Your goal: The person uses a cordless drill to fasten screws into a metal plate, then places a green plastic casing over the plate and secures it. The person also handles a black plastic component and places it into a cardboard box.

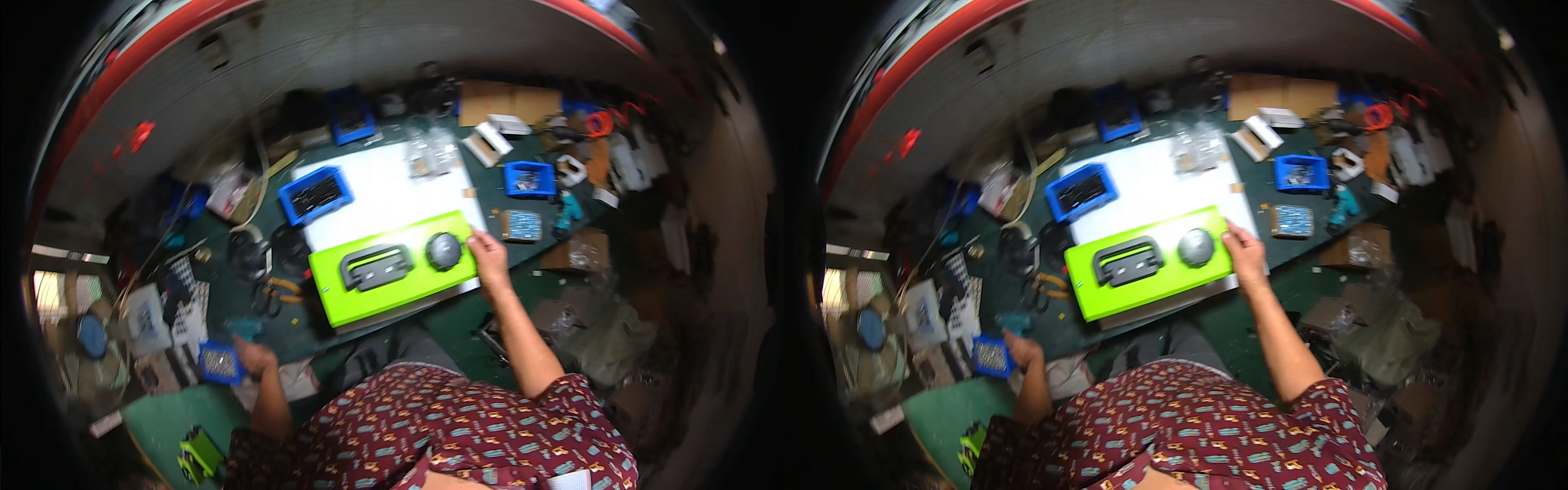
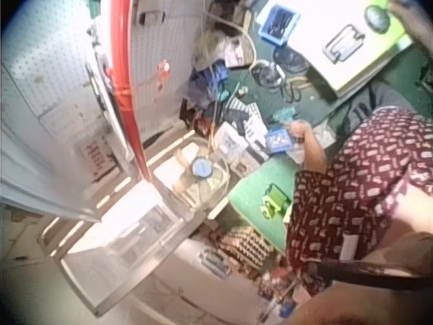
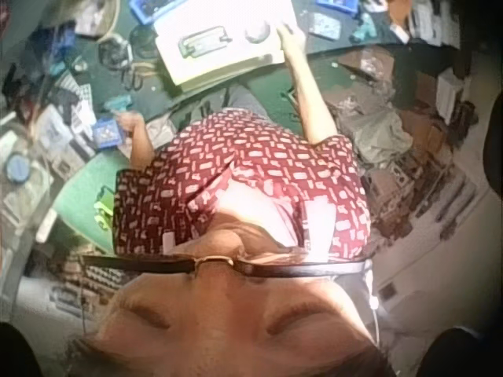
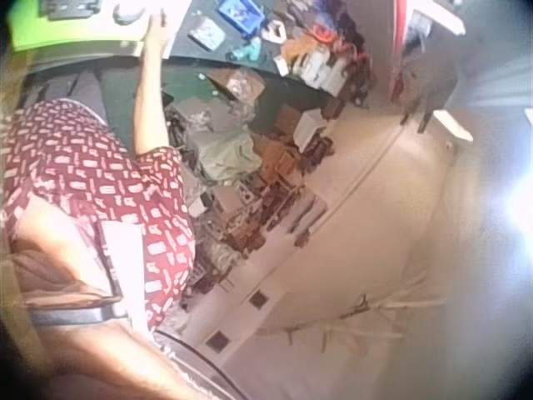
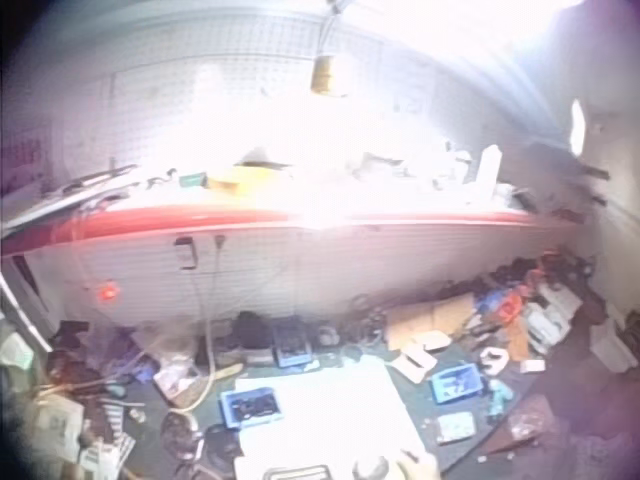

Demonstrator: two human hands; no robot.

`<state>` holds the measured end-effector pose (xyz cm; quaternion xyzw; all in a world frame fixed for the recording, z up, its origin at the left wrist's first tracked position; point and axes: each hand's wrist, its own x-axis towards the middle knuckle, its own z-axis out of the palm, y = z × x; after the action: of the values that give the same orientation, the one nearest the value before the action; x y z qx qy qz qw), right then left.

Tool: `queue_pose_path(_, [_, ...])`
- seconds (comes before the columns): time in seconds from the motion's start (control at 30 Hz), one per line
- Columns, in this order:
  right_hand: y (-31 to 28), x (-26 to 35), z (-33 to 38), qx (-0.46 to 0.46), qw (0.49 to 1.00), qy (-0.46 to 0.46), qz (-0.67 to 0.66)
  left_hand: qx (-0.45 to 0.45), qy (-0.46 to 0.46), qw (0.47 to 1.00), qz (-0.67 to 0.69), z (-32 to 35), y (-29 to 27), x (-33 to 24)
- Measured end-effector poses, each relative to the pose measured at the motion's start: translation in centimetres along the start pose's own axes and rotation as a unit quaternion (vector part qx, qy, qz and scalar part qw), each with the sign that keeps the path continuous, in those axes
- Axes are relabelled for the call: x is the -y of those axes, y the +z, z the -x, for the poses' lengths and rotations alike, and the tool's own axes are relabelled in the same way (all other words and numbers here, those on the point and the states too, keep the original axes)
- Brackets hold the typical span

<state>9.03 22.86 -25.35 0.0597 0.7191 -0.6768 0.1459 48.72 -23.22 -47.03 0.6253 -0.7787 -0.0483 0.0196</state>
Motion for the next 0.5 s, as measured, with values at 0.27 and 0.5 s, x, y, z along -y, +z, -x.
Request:
queue_pose_path(0.27, [-0.3, -0.6, -0.1, 0.027, 0.999, -0.025, -0.011, 0.013, -0.069, 0.997, 0.013, 3.4, -7.5, -7.8])
queue_pose_path(0.5, [-0.5, -1.2, -0.2, 0.011, 0.998, -0.051, -0.026, 0.277, 0.084, 0.743, 0.604, 9.2, -20.4, -21.4])
